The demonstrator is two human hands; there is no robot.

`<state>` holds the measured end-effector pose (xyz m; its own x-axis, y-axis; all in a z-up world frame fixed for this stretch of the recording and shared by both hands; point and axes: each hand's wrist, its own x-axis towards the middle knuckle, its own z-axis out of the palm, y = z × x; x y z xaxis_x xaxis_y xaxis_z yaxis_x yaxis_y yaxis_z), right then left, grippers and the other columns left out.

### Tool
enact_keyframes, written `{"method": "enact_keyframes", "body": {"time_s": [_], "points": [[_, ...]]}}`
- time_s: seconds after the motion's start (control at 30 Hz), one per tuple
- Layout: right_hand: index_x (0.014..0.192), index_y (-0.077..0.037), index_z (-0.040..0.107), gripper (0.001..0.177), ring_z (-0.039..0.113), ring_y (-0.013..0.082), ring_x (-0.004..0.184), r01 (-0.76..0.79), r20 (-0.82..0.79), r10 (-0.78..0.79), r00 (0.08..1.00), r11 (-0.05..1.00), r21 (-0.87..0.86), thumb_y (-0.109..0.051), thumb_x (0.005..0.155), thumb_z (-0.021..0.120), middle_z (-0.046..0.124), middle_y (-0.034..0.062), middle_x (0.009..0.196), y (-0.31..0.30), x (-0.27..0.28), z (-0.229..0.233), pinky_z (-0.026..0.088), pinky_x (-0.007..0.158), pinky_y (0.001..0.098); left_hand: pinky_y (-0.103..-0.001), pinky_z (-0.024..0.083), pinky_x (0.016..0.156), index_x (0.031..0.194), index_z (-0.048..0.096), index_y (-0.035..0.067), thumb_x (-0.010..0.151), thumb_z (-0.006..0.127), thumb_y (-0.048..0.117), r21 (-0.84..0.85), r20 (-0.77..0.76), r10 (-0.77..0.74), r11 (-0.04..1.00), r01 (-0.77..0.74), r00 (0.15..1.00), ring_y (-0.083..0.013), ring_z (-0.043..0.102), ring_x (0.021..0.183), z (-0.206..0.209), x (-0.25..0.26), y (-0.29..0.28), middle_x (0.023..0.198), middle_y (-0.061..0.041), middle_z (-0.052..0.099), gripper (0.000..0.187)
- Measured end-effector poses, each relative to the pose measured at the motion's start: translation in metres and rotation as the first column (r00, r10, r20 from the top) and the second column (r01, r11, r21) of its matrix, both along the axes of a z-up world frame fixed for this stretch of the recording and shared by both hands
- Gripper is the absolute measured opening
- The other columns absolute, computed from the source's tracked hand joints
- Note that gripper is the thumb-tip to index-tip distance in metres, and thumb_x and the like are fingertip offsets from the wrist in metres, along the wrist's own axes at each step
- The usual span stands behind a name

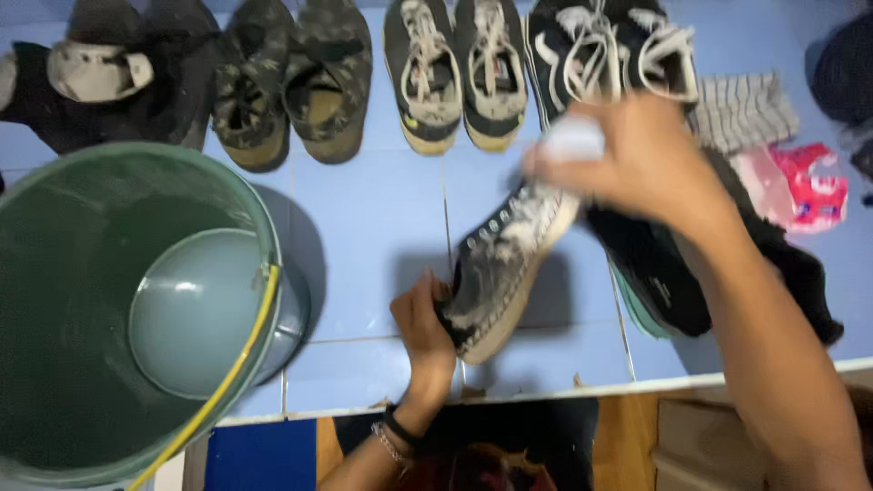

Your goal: The person cleans a shoe by applying a white cleaning substance from a bottle and scrubbing the side of the shoe with a brush.

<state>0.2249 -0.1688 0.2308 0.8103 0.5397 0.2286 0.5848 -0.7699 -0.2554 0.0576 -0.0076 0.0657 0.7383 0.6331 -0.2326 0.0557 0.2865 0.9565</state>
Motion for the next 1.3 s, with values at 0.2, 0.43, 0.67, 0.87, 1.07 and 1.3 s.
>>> {"method": "enact_keyframes", "body": {"time_s": [0.2,0.43,0.67,0.87,1.07,1.3], "points": [[0.101,-0.006,0.075,0.047,0.057,0.0177,0.047,0.093,-0.148,-0.084,0.985,0.994,0.055,-0.052,0.095,0.067,0.07,0.0064,0.065,0.003,-0.016,0.01,0.044,0.046,0.0334,-0.035,0.02,0.059,0.065,0.026,0.017,0.1,0.054,0.021,-0.079,0.049,-0.04,0.996,0.044,0.998,-0.0102,0.025,0.064,0.001,-0.005,0.0,0.063,0.003,0.024,0.044],[0.102,-0.008,0.074,0.032,0.064,0.0146,0.055,0.096,-0.41,-0.079,0.909,0.995,0.022,-0.039,0.093,0.075,0.07,0.0053,0.073,0.0,0.014,0.003,0.049,0.045,0.0247,-0.035,0.021,0.058,0.064,0.027,0.017,0.102,0.052,0.026,-0.11,0.035,-0.032,0.993,0.036,0.999,-0.01,0.026,0.062,0.003,-0.004,-0.001,0.063,0.003,0.025,0.046],[0.064,-0.01,0.051,0.058,0.031,0.0133,0.049,0.153,-0.308,-0.109,0.945,0.98,0.124,-0.045,0.108,0.066,0.036,0.0001,0.052,0.003,0.055,-0.011,0.027,0.058,0.034,-0.037,0.021,0.058,0.063,0.025,0.017,0.098,0.052,0.022,-0.091,-0.059,0.009,0.996,-0.014,0.998,-0.0109,0.025,0.065,0.008,0.001,0.002,0.065,0.002,0.021,0.044],[0.098,-0.012,0.078,0.024,0.055,0.0139,0.044,0.066,-0.53,-0.12,0.84,0.991,-0.121,-0.034,0.09,0.076,0.069,0.0054,0.064,0.007,0.015,0.03,0.041,0.039,0.0248,-0.036,0.021,0.057,0.064,0.024,0.017,0.099,0.051,0.021,-0.081,-0.003,-0.022,0.997,0.021,1.0,-0.0106,0.025,0.062,0.008,-0.001,0.003,0.062,0.002,0.023,0.044],[0.104,-0.024,0.078,0.03,0.076,0.0128,0.057,-0.275,-0.158,0.261,0.952,0.959,-0.072,-0.044,0.082,0.081,0.08,-0.0006,0.072,-0.013,-0.033,-0.014,0.063,0.051,0.0266,-0.036,0.021,0.059,0.066,0.025,0.017,0.1,0.051,0.022,-0.101,0.024,-0.055,0.993,0.058,0.998,-0.0112,0.026,0.064,0.008,-0.001,0.003,0.063,0.001,0.024,0.044],[0.098,-0.005,0.071,0.036,0.064,0.0167,0.063,0.057,0.014,-0.063,0.998,0.961,0.27,-0.041,0.099,0.075,0.071,0.0059,0.078,-0.021,-0.011,-0.043,0.048,0.057,0.0323,-0.034,0.028,0.058,0.06,0.032,0.015,0.099,0.054,0.025,-0.157,0.003,0.012,0.987,-0.011,1.0,-0.0117,0.035,0.061,0.008,0.001,0.001,0.06,0.001,0.032,0.045]]}}
